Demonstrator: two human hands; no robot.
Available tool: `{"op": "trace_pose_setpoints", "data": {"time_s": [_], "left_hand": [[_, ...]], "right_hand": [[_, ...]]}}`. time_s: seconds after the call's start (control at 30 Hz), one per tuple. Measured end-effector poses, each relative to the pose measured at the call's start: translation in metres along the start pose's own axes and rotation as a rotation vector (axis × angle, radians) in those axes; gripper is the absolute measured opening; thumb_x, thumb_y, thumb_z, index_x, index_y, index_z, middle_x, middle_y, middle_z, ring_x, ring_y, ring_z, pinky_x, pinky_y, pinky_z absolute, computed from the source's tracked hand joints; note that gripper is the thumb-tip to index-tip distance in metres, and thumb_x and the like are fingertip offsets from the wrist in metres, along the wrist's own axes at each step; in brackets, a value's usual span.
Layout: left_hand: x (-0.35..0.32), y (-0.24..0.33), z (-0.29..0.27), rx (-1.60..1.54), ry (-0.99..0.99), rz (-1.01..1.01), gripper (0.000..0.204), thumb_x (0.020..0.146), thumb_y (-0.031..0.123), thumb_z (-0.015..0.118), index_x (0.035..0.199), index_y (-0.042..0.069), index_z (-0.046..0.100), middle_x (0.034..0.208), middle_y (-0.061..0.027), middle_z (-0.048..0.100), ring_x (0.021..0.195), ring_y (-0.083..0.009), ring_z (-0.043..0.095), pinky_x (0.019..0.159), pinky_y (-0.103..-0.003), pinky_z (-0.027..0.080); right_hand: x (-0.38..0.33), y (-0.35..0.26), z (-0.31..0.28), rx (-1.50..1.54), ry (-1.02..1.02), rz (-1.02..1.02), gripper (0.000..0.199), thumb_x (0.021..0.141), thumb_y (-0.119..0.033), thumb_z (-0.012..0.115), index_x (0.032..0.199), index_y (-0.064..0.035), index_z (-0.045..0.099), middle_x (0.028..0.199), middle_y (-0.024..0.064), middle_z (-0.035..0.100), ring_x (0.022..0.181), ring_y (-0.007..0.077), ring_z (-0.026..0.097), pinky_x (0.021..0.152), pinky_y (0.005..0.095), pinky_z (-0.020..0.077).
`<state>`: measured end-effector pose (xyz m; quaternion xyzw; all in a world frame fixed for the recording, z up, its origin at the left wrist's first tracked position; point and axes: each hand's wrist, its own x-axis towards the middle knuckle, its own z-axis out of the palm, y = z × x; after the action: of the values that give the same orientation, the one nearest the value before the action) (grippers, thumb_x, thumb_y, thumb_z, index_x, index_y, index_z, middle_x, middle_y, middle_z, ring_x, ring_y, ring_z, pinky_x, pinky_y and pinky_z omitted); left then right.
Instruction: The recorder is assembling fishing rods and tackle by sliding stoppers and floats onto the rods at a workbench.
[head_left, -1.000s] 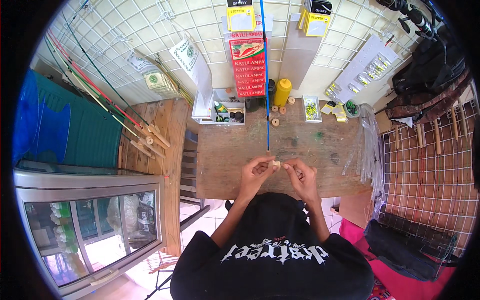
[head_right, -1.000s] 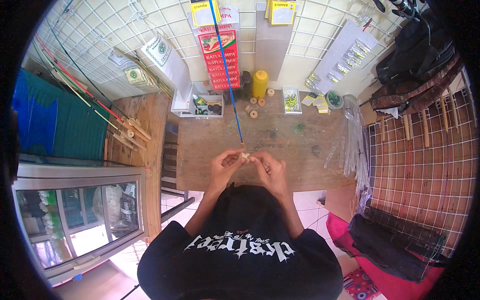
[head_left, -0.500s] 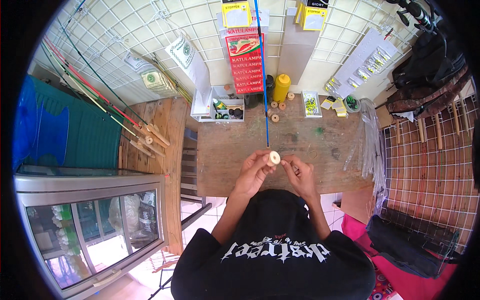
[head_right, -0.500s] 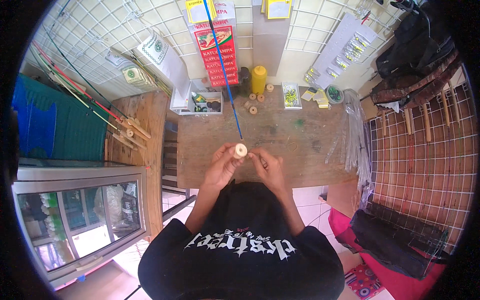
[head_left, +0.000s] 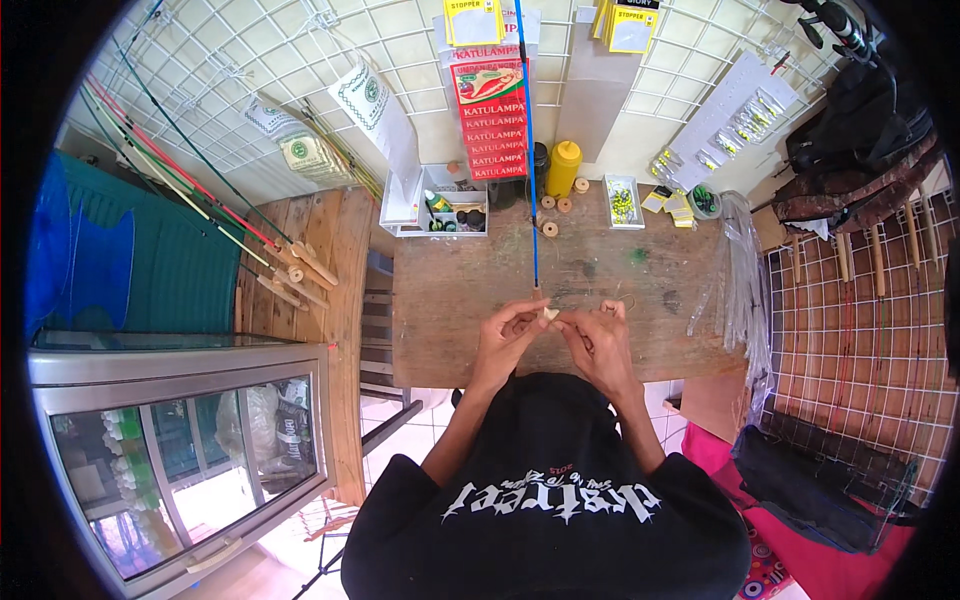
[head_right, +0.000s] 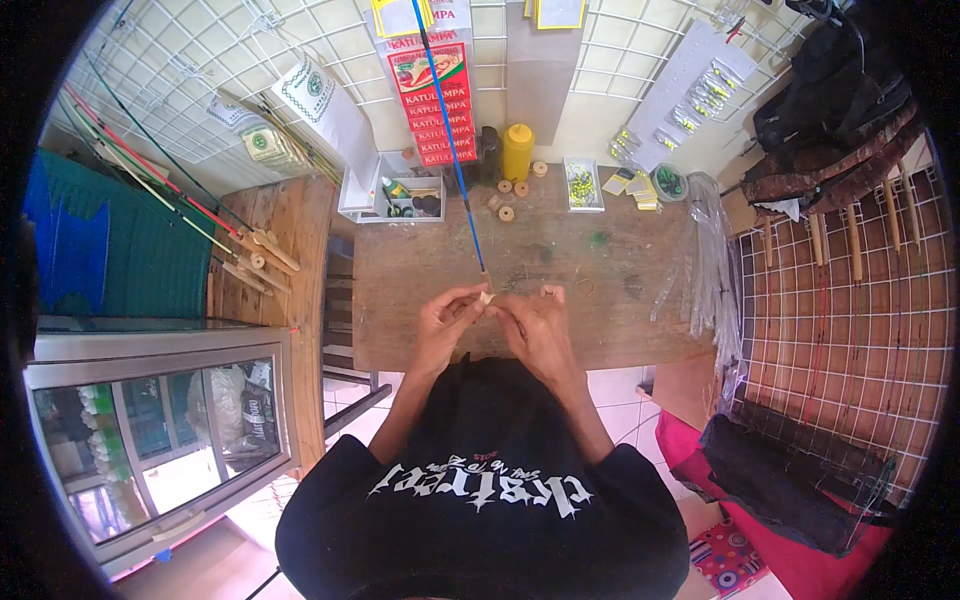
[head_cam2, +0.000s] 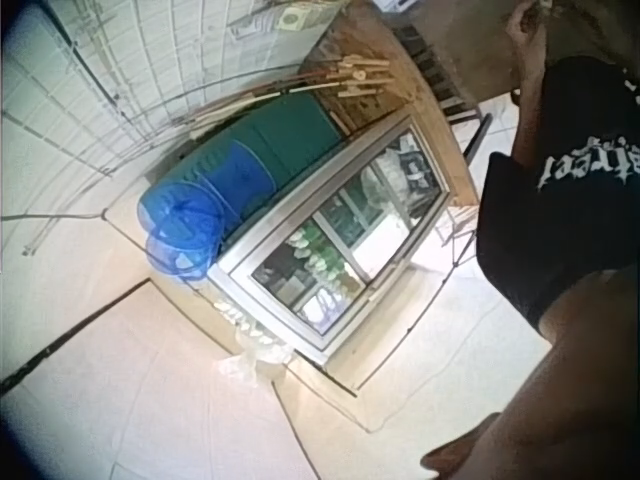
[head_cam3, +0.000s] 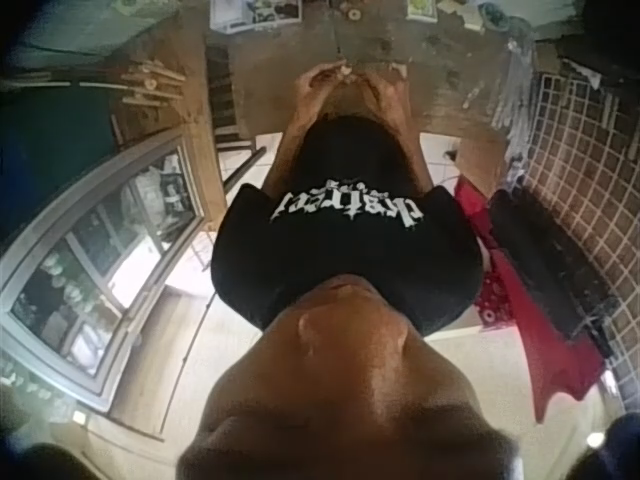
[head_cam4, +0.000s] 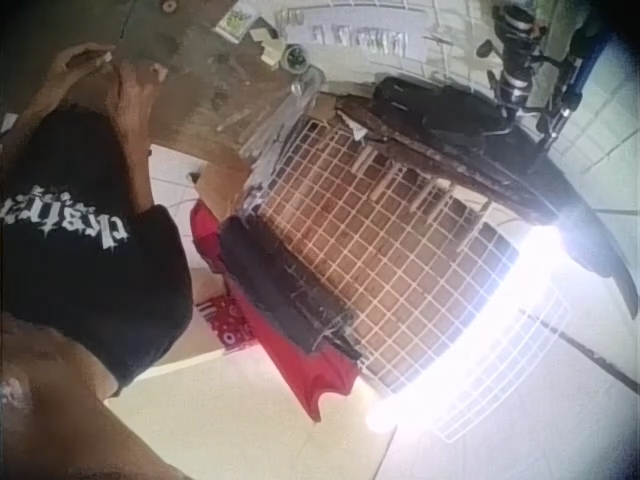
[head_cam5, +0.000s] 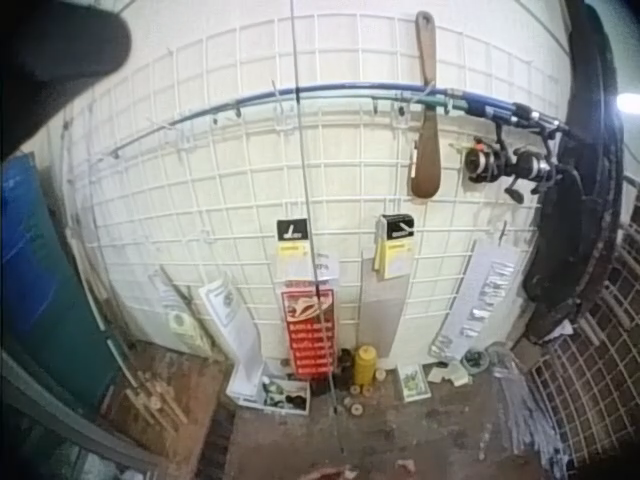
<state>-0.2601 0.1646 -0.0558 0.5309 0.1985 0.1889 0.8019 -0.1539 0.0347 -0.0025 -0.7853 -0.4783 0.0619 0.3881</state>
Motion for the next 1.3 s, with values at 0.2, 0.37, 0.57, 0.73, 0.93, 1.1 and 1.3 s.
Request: {"op": "trace_pose_setpoints", "data": {"time_s": [0.2, 0.37, 0.57, 0.73, 0.93, 1.1, 1.3], "left_hand": [[-0.007, 0.007, -0.014, -0.181, -0.186, -0.131, 0.026, 0.089, 0.007, 0.061, 0.112, -0.005, 0.059, 0.104, -0.0101, 0.063, 0.09, -0.0134, 0.061, 0.078, -0.025, 0.049], [-0.007, 0.004, -0.024, -0.61, -0.209, -0.205, 0.023, 0.091, 0.009, 0.058, 0.112, -0.002, 0.058, 0.1, -0.0099, 0.063, 0.088, -0.0138, 0.061, 0.075, -0.026, 0.049], [-0.002, 0.003, 0.0, -0.423, 0.194, -0.03, 0.017, 0.09, 0.007, 0.06, 0.105, 0.001, 0.056, 0.093, -0.0076, 0.063, 0.078, -0.0129, 0.061, 0.069, -0.023, 0.049], [-0.003, 0.005, 0.001, 0.037, 0.141, 0.056, 0.025, 0.085, 0.002, 0.065, 0.109, -0.003, 0.059, 0.095, -0.0063, 0.063, 0.084, -0.0109, 0.06, 0.072, -0.023, 0.048], [-0.005, 0.014, -0.013, -0.097, -0.096, -0.088, 0.022, 0.088, 0.006, 0.062, 0.109, -0.004, 0.062, 0.099, -0.0086, 0.064, 0.084, -0.0106, 0.06, 0.071, -0.021, 0.048], [-0.006, 0.021, -0.017, -0.402, -0.117, -0.177, 0.024, 0.091, 0.01, 0.059, 0.11, -0.003, 0.06, 0.098, -0.0093, 0.064, 0.084, -0.0133, 0.061, 0.07, -0.022, 0.05], [-0.002, 0.012, -0.012, -0.772, 0.072, -0.283, 0.017, 0.092, 0.013, 0.058, 0.104, 0.001, 0.055, 0.1, -0.0106, 0.062, 0.082, -0.016, 0.062, 0.07, -0.024, 0.052]], "right_hand": [[0.002, 0.002, 0.002, 0.1, 0.058, 0.025, 0.008, 0.082, -0.005, 0.062, 0.09, -0.0058, 0.066, 0.059, 0.0089, 0.057, 0.053, 0.0211, 0.053, 0.071, 0.0333, 0.0356], [0.0, -0.001, 0.015, 0.168, -0.008, 0.077, 0.012, 0.082, -0.003, 0.062, 0.094, -0.0043, 0.065, 0.057, 0.0105, 0.056, 0.05, 0.0239, 0.052, 0.071, 0.0344, 0.0408], [-0.002, 0.0, 0.024, 0.115, 0.003, -0.102, 0.01, 0.082, -0.005, 0.064, 0.092, -0.0018, 0.065, 0.068, 0.0119, 0.061, 0.053, 0.023, 0.056, 0.071, 0.0334, 0.0458], [-0.003, -0.003, 0.015, 0.142, -0.036, -0.018, 0.012, 0.082, -0.003, 0.064, 0.093, 0.0, 0.065, 0.079, 0.0156, 0.065, 0.065, 0.028, 0.063, 0.06, 0.0321, 0.0488], [0.003, 0.005, 0.01, 0.182, 0.026, 0.053, 0.013, 0.082, -0.006, 0.063, 0.095, -0.003, 0.064, 0.079, 0.0159, 0.063, 0.069, 0.033, 0.063, 0.058, 0.0383, 0.0482], [0.005, -0.001, 0.009, 0.161, 0.018, 0.089, 0.012, 0.082, -0.005, 0.063, 0.095, -0.0035, 0.064, 0.078, 0.0151, 0.063, 0.066, 0.0314, 0.063, 0.056, 0.037, 0.0476], [0.003, 0.006, 0.017, 0.049, 0.011, 0.006, 0.016, 0.08, -0.006, 0.065, 0.096, -0.0071, 0.065, 0.073, 0.0118, 0.061, 0.061, 0.0287, 0.06, 0.054, 0.0387, 0.0467]]}}
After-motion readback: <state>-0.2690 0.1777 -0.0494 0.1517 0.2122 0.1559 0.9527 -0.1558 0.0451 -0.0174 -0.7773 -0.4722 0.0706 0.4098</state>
